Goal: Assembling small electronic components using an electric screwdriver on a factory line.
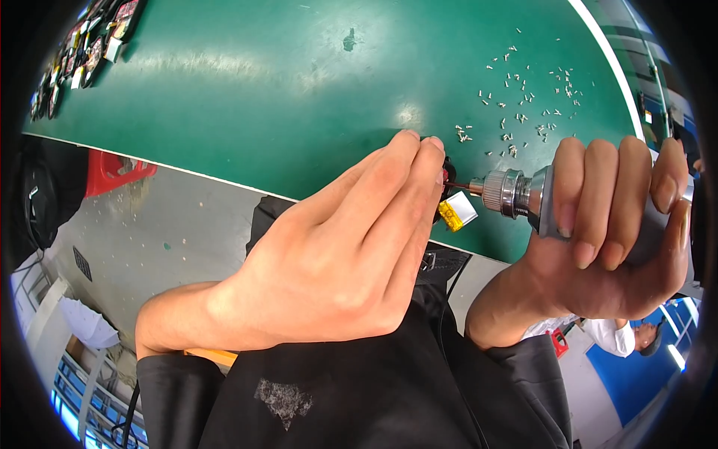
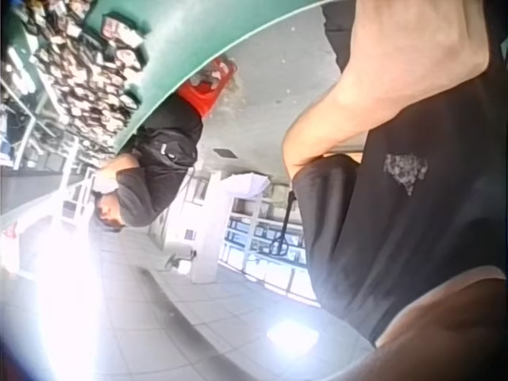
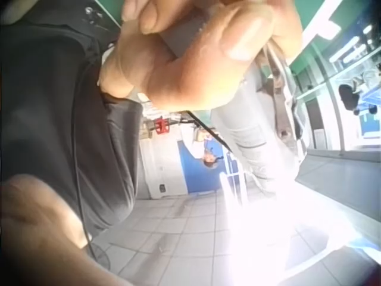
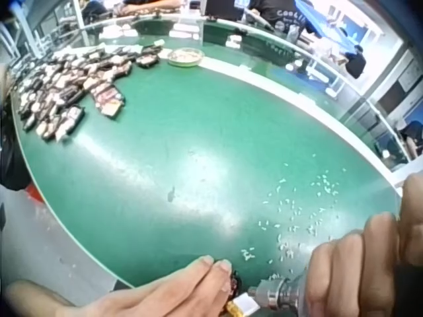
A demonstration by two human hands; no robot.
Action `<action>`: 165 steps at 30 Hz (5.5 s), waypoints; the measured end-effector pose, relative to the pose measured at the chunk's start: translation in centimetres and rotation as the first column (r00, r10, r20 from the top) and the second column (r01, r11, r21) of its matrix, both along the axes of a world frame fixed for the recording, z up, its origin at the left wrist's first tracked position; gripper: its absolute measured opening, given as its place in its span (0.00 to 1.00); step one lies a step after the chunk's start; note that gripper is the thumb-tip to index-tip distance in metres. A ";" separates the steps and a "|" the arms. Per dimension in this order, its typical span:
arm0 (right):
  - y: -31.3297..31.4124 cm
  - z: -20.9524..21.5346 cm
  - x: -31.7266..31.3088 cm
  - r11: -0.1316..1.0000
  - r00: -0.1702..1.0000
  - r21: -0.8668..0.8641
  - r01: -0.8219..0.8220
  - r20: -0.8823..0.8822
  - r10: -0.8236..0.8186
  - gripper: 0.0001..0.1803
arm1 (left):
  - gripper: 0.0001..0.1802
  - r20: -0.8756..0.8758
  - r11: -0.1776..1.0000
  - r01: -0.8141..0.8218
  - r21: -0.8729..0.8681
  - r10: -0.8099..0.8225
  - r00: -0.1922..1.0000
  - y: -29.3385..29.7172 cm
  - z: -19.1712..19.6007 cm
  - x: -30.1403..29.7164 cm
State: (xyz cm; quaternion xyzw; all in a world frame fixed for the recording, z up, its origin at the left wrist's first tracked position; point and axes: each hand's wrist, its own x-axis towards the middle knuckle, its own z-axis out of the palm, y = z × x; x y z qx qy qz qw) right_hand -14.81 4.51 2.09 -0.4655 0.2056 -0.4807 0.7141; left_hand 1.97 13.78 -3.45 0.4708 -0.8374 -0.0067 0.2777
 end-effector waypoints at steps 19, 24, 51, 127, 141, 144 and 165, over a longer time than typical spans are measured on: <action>0.9 -0.8 -0.9 0.971 0.938 0.228 0.074 0.315 -0.146 0.05 | 0.22 -0.111 1.000 -0.021 0.005 0.022 0.994 0.1 -0.4 -0.1; 0.9 -0.9 -1.0 0.975 0.951 0.217 0.039 0.291 -0.103 0.06 | 0.24 -0.138 1.000 -0.022 0.017 0.024 0.990 0.2 -0.3 -0.5; 1.2 -1.1 0.6 0.978 0.950 0.207 -0.018 0.309 -0.048 0.05 | 0.25 -0.222 0.998 -0.014 0.060 0.027 0.975 0.2 -0.5 0.2; 2.9 -3.1 -6.9 0.945 0.878 0.254 0.205 0.379 -0.292 0.03 | 0.15 -0.064 0.993 0.050 0.111 -0.043 0.997 -12.4 3.8 -0.7; 4.3 -3.4 -8.7 0.924 0.894 0.280 0.259 0.292 -0.339 0.04 | 0.07 0.322 0.984 0.166 -0.058 -0.139 0.937 -18.9 2.9 -5.9; 4.4 -3.6 -8.7 0.930 0.886 0.301 0.211 0.343 -0.312 0.04 | 0.05 0.335 0.968 0.229 -0.106 -0.182 0.924 -19.0 2.9 -5.8; 1.8 -0.7 -3.9 0.984 0.844 0.162 0.072 0.515 -0.147 0.06 | 0.02 -0.863 0.947 0.187 0.260 0.141 0.485 -1.7 1.8 -1.4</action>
